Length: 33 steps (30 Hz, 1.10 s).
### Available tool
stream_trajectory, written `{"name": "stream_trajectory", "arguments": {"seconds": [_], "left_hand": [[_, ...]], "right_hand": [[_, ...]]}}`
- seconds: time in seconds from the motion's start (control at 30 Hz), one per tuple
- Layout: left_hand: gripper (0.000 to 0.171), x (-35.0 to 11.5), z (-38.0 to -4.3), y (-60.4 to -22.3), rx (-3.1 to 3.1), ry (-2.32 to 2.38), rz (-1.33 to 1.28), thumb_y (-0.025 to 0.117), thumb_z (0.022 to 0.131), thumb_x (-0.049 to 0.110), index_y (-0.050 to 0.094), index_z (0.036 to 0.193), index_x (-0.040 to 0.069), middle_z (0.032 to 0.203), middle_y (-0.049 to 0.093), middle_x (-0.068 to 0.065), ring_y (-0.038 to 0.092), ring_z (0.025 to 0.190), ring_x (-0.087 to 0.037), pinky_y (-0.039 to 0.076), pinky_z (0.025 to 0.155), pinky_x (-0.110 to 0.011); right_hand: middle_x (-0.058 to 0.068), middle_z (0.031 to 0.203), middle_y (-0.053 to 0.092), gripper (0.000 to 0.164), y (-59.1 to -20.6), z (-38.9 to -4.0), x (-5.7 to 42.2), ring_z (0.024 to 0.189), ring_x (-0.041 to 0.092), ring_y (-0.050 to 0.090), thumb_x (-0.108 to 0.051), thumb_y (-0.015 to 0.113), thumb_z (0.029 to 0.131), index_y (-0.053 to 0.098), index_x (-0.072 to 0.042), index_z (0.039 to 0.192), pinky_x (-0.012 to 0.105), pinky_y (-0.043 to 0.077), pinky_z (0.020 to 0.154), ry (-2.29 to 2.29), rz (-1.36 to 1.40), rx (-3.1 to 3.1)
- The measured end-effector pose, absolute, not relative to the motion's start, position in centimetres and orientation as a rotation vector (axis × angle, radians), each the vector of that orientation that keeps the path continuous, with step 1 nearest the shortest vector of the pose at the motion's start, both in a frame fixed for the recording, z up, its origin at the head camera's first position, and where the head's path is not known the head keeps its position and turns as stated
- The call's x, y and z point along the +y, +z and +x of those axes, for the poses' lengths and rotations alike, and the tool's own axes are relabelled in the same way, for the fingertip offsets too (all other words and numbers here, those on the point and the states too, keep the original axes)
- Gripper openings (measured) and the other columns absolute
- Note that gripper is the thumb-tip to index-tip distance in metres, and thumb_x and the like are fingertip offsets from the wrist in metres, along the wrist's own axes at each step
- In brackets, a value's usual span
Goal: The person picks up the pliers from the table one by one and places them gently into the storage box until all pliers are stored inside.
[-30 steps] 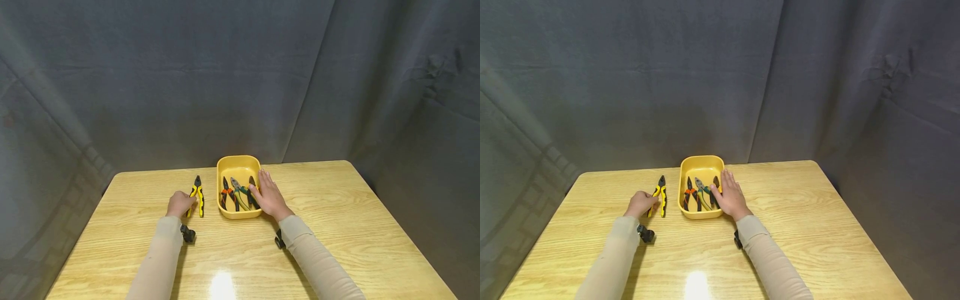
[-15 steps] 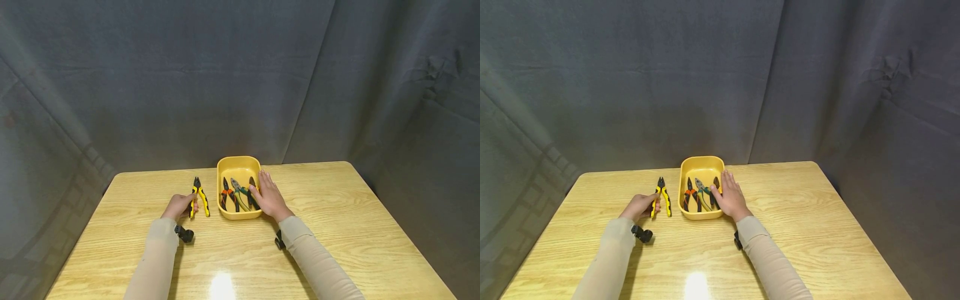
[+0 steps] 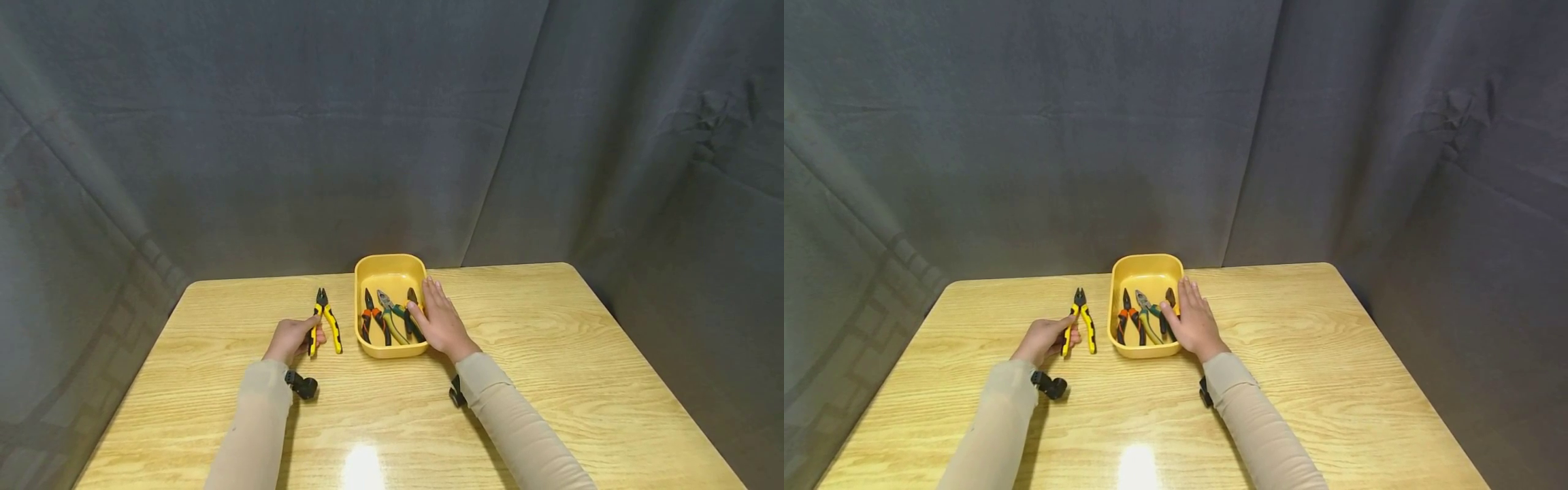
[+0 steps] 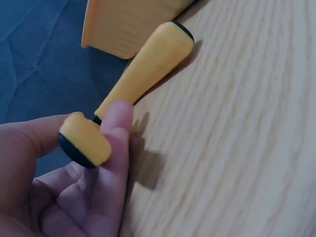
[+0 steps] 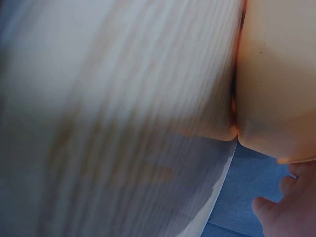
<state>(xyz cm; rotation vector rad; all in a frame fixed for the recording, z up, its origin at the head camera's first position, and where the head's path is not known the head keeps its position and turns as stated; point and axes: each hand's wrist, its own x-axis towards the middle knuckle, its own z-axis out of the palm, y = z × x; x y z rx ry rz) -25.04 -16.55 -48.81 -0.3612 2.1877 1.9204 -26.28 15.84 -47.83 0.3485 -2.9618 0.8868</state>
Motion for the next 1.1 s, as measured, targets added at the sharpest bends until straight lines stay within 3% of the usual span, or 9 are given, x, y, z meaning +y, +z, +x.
{"name": "stream_trajectory", "arguments": {"seconds": [0.77, 1.1], "left_hand": [[0.044, -16.49, -24.35, -48.98, 2.121, 2.011, -0.388, 0.058, 0.105, 0.026, 0.065, 0.118, -0.016, 0.078, 0.075, -0.004, 0.07, 0.066, -0.007, 0.054, 0.059, -0.02], [0.039, -16.46, -24.77, -49.42, 2.092, 2.05, -0.383, 0.053, 0.108, 0.022, 0.064, 0.11, -0.016, 0.075, 0.074, -0.003, 0.069, 0.065, -0.006, 0.055, 0.06, -0.018]], "right_hand": [[0.014, 0.17, 0.009, 0.073, -47.8, -26.01, 16.04, 0.156, 0.032, 0.004, -0.048, 0.035, 0.11, 0.011, -0.003, 0.162, 0.056, 0.013, 0.123, 0.881, 0.36, -2.948], [0.013, 0.17, 0.008, 0.073, -47.73, -26.17, 16.15, 0.156, 0.032, 0.005, -0.049, 0.035, 0.109, 0.012, -0.003, 0.162, 0.056, 0.013, 0.123, 0.891, 0.357, -2.941]]}}
